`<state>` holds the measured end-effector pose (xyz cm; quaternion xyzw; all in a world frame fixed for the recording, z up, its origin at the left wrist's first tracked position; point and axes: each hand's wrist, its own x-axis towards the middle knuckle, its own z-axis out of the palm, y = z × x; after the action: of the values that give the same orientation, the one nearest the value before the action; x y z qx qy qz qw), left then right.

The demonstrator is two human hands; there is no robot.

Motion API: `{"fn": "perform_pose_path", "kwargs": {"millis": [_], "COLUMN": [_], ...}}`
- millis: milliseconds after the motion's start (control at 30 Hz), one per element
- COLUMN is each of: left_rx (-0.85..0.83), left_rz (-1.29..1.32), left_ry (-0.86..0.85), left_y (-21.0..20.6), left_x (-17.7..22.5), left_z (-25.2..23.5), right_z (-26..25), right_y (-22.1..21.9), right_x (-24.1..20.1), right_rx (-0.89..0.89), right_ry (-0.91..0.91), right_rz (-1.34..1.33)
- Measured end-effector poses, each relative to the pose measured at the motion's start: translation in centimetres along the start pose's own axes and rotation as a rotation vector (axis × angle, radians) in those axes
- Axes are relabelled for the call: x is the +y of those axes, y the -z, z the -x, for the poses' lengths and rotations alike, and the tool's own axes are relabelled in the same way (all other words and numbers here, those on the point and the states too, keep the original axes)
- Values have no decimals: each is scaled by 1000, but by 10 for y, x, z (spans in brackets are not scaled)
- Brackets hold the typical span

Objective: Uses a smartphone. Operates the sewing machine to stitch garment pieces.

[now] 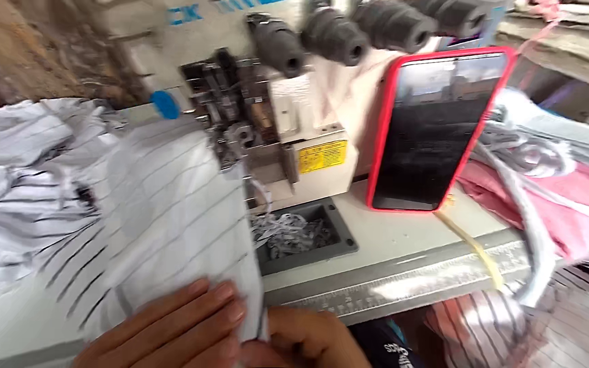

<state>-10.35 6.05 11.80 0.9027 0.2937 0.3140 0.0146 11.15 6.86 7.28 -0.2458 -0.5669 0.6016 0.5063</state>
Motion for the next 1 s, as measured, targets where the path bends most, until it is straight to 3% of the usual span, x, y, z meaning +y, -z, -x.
{"fn": "perform_pose_path", "kwargs": {"millis": [233, 1000], "left_rx": [209, 312], "left_rz": [-84, -78], "left_ry": [-36, -59], "left_y": [-20, -36], "left_x": [2, 21], "left_z": [4, 5], "right_z": [10, 27], "right_y": [0, 1], "right_x": [-4, -19], "right_rx": [-5, -48], "right_ry": [-44, 36], "right_rz": [-39, 52]}}
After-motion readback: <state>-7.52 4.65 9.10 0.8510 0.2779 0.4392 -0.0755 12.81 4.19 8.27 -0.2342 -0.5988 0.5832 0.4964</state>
